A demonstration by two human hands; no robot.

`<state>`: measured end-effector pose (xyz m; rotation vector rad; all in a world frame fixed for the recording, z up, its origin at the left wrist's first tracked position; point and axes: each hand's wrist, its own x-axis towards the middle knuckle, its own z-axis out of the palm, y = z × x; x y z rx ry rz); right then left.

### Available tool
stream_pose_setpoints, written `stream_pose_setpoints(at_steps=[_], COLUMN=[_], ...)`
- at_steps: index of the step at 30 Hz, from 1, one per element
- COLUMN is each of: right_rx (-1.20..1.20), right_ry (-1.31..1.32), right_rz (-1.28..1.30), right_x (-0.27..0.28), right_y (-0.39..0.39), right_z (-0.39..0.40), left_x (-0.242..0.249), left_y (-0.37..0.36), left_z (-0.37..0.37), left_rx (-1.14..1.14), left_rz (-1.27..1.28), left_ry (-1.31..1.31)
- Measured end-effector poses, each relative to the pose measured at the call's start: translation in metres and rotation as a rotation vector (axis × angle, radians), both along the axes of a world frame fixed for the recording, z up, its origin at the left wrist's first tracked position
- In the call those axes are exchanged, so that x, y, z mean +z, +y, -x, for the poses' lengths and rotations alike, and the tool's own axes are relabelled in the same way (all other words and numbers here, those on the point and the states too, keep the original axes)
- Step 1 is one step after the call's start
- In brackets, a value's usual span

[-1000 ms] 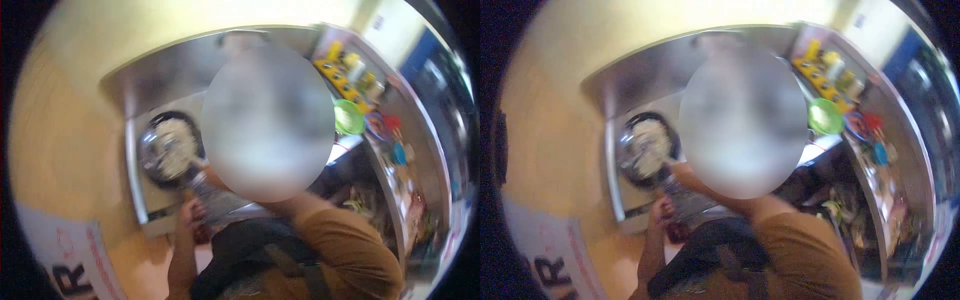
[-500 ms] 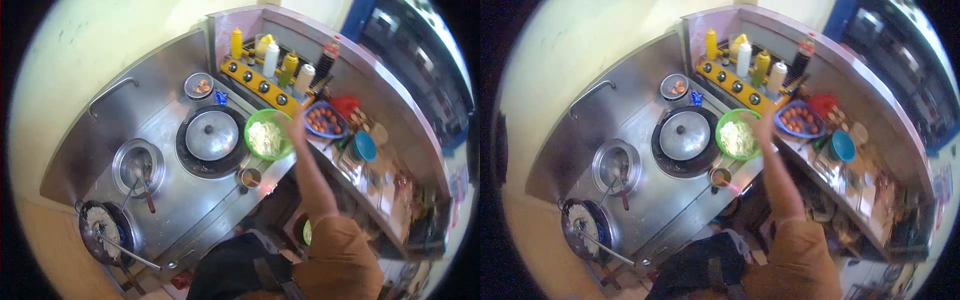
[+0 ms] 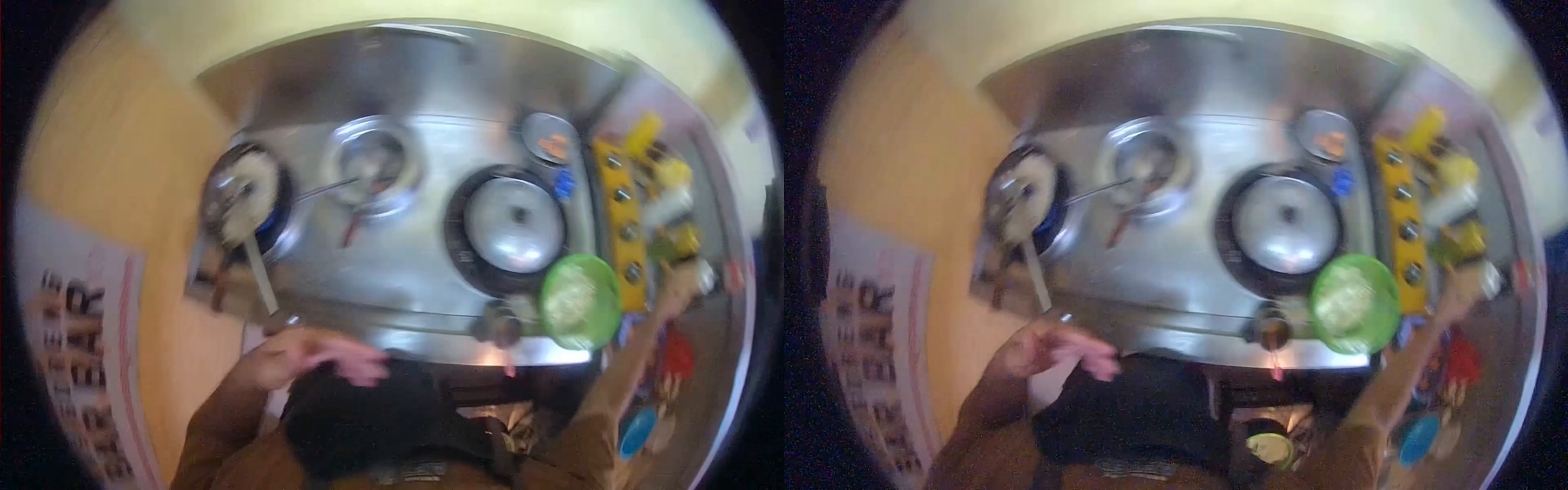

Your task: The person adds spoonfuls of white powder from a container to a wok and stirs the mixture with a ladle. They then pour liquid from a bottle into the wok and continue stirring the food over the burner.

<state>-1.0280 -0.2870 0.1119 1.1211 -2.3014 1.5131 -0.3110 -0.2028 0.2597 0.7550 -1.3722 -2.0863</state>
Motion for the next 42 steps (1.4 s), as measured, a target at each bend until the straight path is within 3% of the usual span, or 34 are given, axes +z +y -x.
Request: stream_pose_setpoints(at_steps=[3,6,8,11,13,15,16,17,18,20,21,23,26,27,31,34,37,40,42], right_rx=[0.294,0.571,0.630,0.912,1.053,1.160,1.146,1.117,1.092,1.094,1.072,1.032,1.010,1.021,0.983,1.002,1.090,1.127,1.115], right_ry=[-0.024,0.048,0.088,0.325,0.417,0.668,0.817,0.926,0.999,1.167,1.243,1.282,1.296,1.293,1.197,1.126,1.100,1.198,1.301], right_rz=[0.129,-0.060,-0.355,-0.533,-0.581,-0.591,-0.693,-0.816,-0.916,-0.998,-1.099,-1.153,-1.195,-1.211,-1.190,-1.139,-1.079,-1.056,-1.034], right_x=[0.014,-0.005,0.068,0.116,0.128,0.132,0.130,0.127,0.127,0.115,0.113,0.106,0.089,0.080,0.063,0.057,0.063,0.066,0.064], right_y=[0.008,-0.006,-0.007,-0.024,-0.039,-0.061,-0.073,-0.087,-0.098,-0.125,-0.133,-0.134,-0.150,-0.150,-0.159,-0.159,-0.154,-0.148,-0.146], right_z=[-0.052,-0.119,-0.314,-0.503,-0.601,-0.687,-0.724,-0.768,-0.809,-0.864,-0.892,-0.932,-0.964,-0.970,-0.975,-0.964,-0.958,-0.971,-0.983], left_x=[0.060,0.091,0.093,0.079,0.056,0.010,-0.034,-0.106,-0.166,-0.216,-0.204,-0.170,-0.206,-0.200,-0.210,-0.217,-0.225,-0.244,-0.199], left_y=[-0.015,-0.003,0.013,0.028,0.025,0.017,0.019,0.024,0.023,0.020,0.011,-0.012,-0.034,-0.036,-0.033,-0.018,-0.009,0.029,0.051], left_z=[0.051,0.051,0.019,-0.065,-0.136,-0.202,-0.223,-0.232,-0.245,-0.261,-0.271,-0.289,-0.298,-0.305,-0.318,-0.311,-0.320,-0.349,-0.390], left_rx=[-0.184,-0.346,-0.396,-0.372,-0.235,0.207,0.491,0.920,1.055,1.039,0.903,0.616,0.859,0.916,0.583,0.360,0.075,-0.038,-0.069], left_rz=[0.341,0.512,0.587,0.691,0.755,0.844,0.783,0.490,-0.037,-0.498,-0.620,-0.855,-0.572,-0.532,-0.851,-0.760,-0.494,-0.191,-0.142], left_ry=[0.522,0.786,0.840,0.805,0.652,0.178,-0.142,-0.495,-0.566,-0.296,-0.151,0.140,0.219,0.062,-0.026,-0.032,-0.093,-0.027,-0.152])
